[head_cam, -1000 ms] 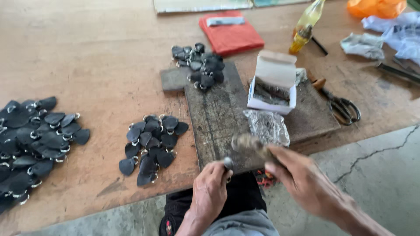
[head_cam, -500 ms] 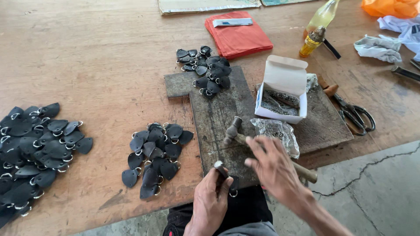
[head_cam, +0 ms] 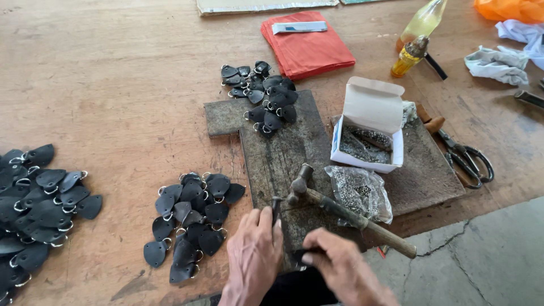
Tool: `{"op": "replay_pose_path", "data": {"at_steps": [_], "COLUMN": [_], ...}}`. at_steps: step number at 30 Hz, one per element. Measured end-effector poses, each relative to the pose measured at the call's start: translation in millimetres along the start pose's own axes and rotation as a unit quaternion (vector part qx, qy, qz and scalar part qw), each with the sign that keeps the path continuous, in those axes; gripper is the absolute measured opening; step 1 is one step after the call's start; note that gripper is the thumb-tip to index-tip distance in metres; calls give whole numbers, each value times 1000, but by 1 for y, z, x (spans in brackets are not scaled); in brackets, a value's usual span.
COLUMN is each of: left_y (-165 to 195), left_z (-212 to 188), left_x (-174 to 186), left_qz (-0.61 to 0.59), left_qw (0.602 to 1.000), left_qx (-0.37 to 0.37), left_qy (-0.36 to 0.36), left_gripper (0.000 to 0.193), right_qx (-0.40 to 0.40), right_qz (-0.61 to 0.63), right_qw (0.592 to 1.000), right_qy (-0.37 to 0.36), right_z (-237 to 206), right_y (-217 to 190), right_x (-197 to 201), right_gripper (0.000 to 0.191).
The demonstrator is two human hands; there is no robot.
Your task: The person attaches metal split rings to black leather key fobs one at a time. They pick a fob, fit a ring through its hole, place it on a wooden block, and use a punch and mallet to set the fastener, setting finished fobs aside in piles.
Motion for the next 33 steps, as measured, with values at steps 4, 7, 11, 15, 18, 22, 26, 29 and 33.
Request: {"op": "replay_pose_path", "data": {"at_steps": [4, 7, 11, 15, 18, 22, 26, 29, 33], "left_y": [3, 7, 17, 22, 21, 12, 12, 16, 7], "left_z": [11, 12, 6, 8, 11, 1, -9, -10, -4], "left_x": [6, 16, 23, 7, 7, 13, 12, 14, -3], "left_qz": [45, 56, -53, -256, -291, -308, -326, -315, -513], "left_qw": [999, 997, 993, 957, 940, 929, 920, 922, 849], "left_qx": [-7, -23, -88, -132, -177, -205, -215, -224, -123], "left_qy": [14, 42, 61, -27, -1, 29, 30, 38, -29], "left_gripper": [21, 22, 23, 44, 18, 23, 26, 26, 17], "right_qx": [-91, -57, -43, 0, 11, 84, 106, 153, 180], "right_qz": [50, 93, 101, 94, 96, 34, 37, -20, -78], "right_qw": [995, 993, 993, 995, 995, 995, 991, 983, 974], "right_qy": [11, 37, 40, 46, 36, 51, 78, 103, 111], "right_z": [12, 22, 30, 33, 28, 14, 7, 5, 4], "right_y": [19, 17, 9, -4, -6, -14, -17, -26, -30], "right_x": [23, 41, 47, 46, 44, 44, 44, 45, 45], "right_gripper": [8, 11, 13, 19, 27, 45, 45, 43, 29]}}
Point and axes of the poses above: each hand's wrist, its own z-axis towards the middle knuckle, its own x-axis out of the back of the hand, y = z × x, the point moved 7 cm from there along z, towards the middle knuckle, and after that the axes turned 10 degrees about -y, right-handed, at the moved point
